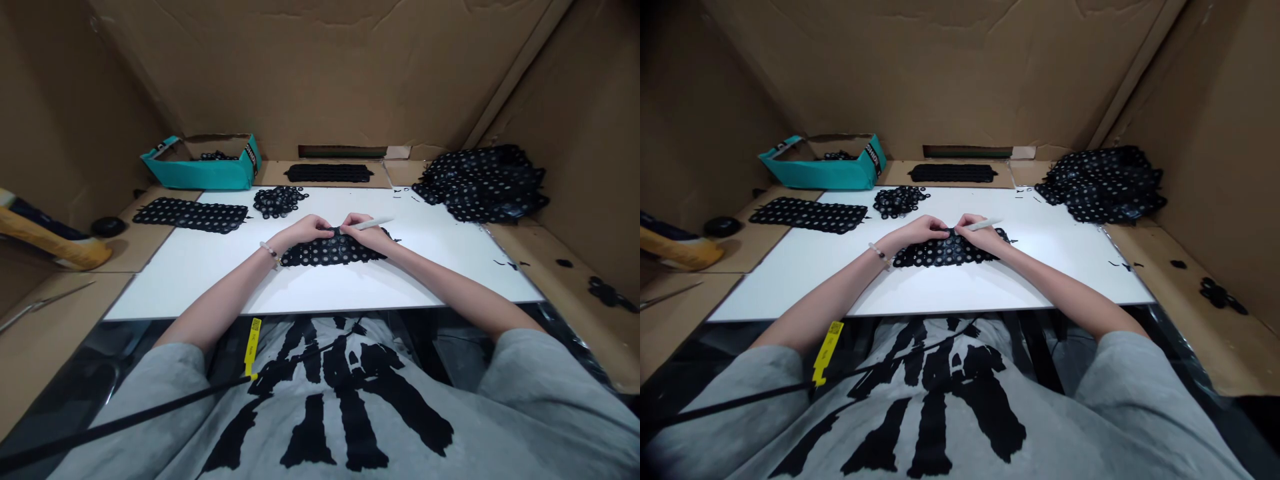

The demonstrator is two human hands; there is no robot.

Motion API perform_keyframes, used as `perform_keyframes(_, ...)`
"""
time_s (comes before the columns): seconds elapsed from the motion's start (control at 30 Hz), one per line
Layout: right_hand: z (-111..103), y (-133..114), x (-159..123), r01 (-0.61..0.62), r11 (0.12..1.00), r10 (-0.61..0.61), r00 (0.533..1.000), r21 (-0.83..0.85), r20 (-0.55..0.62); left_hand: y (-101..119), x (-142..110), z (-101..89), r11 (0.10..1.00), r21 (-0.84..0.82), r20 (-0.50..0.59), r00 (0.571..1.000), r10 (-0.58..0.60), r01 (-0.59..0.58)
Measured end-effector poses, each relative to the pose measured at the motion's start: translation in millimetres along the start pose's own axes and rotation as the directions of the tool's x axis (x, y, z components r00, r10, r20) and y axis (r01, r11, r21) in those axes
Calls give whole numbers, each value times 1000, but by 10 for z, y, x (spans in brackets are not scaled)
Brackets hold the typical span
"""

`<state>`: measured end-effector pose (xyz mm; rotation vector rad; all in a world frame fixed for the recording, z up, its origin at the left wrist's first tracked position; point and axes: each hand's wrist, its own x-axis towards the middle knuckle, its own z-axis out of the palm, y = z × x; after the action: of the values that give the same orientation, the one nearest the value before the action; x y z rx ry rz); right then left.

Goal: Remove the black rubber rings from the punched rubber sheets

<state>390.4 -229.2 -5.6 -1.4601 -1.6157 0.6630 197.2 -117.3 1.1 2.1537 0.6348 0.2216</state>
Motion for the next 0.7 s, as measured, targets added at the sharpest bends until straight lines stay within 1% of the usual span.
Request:
perform_keyframes(0.13, -6, 20, 6, 4, 999, -4, 1000, 33, -6, -10, 7, 8, 1000, -31, 7, 1000, -4, 4)
perform_keyframes(0.3, 6, 36, -5, -11, 999, 12, 1000, 30, -24, -15, 16, 37, 999, -46, -33, 999, -17, 16)
perform_keyframes(0.37, 26, 32, -17, 2, 1000, -2, 1000, -4, -31, -28, 25, 45, 998, -65, -31, 999, -25, 23)
perform_keyframes(0.47, 79, 28, -30, 53, 994, -57, 997, -96, -42, -44, 29, 28, 993, -104, -15, 998, -57, 55)
perform_keyframes(0.53, 125, 33, -30, 71, 980, -82, 995, -185, -50, -42, 19, -3, 989, -131, 18, 997, -69, 70)
perform_keyframes(0.6, 164, 46, -20, 77, 959, -96, 994, -272, -58, -26, 4, -38, 986, -149, 75, 995, -59, 69)
perform_keyframes(0.67, 178, 62, -6, 83, 946, -108, 992, -314, -61, 0, -11, -59, 990, -129, 110, 993, -47, 61)
perform_keyframes(0.7, 173, 68, 2, 86, 948, -110, 992, -307, -60, 16, -16, -61, 994, -97, 108, 993, -43, 54)
